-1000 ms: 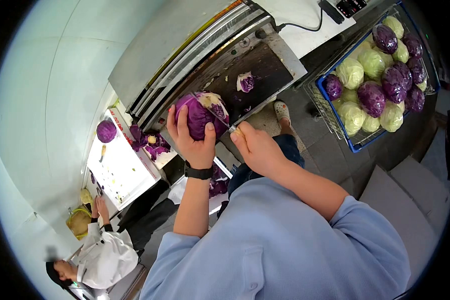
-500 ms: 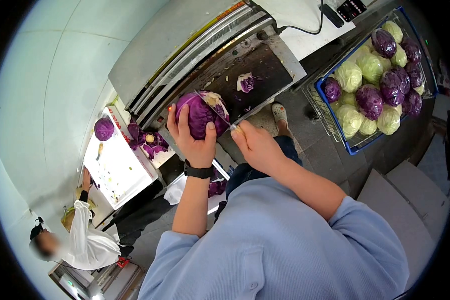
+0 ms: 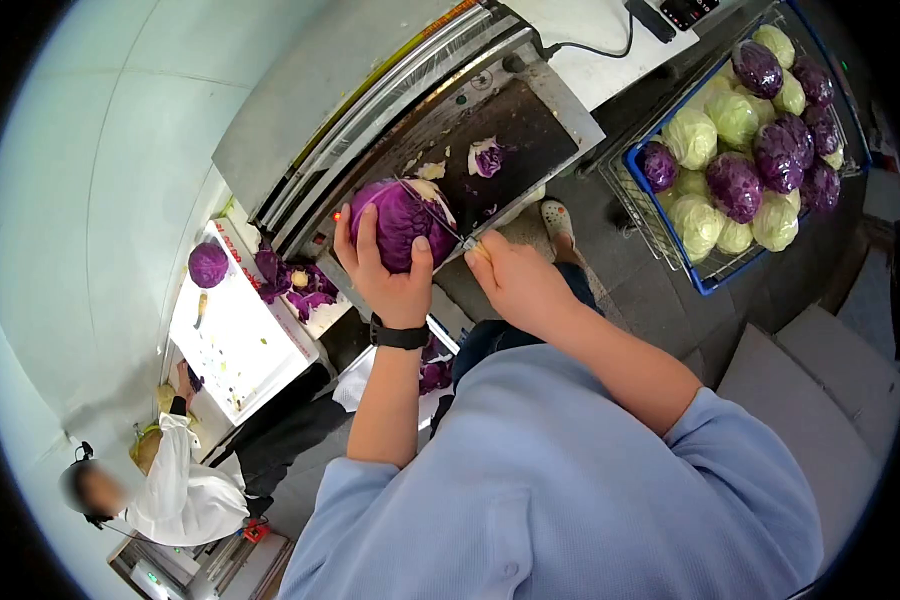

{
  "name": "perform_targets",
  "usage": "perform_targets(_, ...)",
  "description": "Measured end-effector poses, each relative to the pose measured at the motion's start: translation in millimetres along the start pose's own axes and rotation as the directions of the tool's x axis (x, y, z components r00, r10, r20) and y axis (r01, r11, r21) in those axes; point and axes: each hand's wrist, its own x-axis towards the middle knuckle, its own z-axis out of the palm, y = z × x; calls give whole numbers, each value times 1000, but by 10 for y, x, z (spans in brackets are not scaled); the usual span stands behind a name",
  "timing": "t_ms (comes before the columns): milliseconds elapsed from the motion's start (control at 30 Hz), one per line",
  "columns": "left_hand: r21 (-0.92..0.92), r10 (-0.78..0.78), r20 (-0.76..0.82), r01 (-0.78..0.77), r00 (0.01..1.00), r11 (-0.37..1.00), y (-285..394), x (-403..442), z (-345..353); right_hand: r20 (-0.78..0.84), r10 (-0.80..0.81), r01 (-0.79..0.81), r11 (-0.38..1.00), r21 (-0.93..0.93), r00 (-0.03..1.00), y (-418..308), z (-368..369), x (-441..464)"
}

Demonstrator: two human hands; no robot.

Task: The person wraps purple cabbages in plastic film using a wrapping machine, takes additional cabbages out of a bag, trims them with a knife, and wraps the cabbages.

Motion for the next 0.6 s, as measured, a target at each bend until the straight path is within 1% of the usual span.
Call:
perform_targets(67, 17, -12, 1, 12, 1000, 1000, 35, -47, 0, 4, 9, -9, 1000, -16, 1000, 6, 11, -37)
perform_targets(133, 0, -14, 3, 14, 1000, 1000, 14, -57, 1, -8, -19, 19, 1000, -15, 1000, 21, 52, 154)
perform_targets(233, -12, -24, 0, 24, 1000, 1000, 30, -24, -6, 40, 35, -33, 999, -34, 999, 26, -33, -15)
perform_targets(300, 1, -14, -6, 14, 1000, 1000, 53, -55, 20, -11, 25, -26, 997, -73, 1000, 16, -9, 105)
perform_targets(333, 4, -34, 11, 34, 999, 999, 58, -97, -9, -37, 35, -38, 995, -91, 999, 18, 13, 91)
perform_targets(400, 6, -54, 12, 54, 998, 999, 21, -49, 2, -46, 8, -12, 997, -73, 999, 58, 29, 112)
perform_targets(433, 2, -30, 7, 30, 1000, 1000, 23, -37, 7, -46, -8, 5, 998, -57, 999, 52, 45, 125)
perform_targets(467, 5, -10, 6, 10, 1000, 1000, 26, -48, -10, 10, 54, -53, 995, -86, 998, 63, 15, 64)
perform_targets(533, 36, 19, -14, -18, 1000, 999, 47, -53, 7, -8, 47, -48, 996, -78, 999, 59, 9, 139)
perform_targets(600, -11, -42, 0, 42, 999, 999, 74, -79, -25, -16, 60, -62, 994, -95, 998, 112, 51, 134)
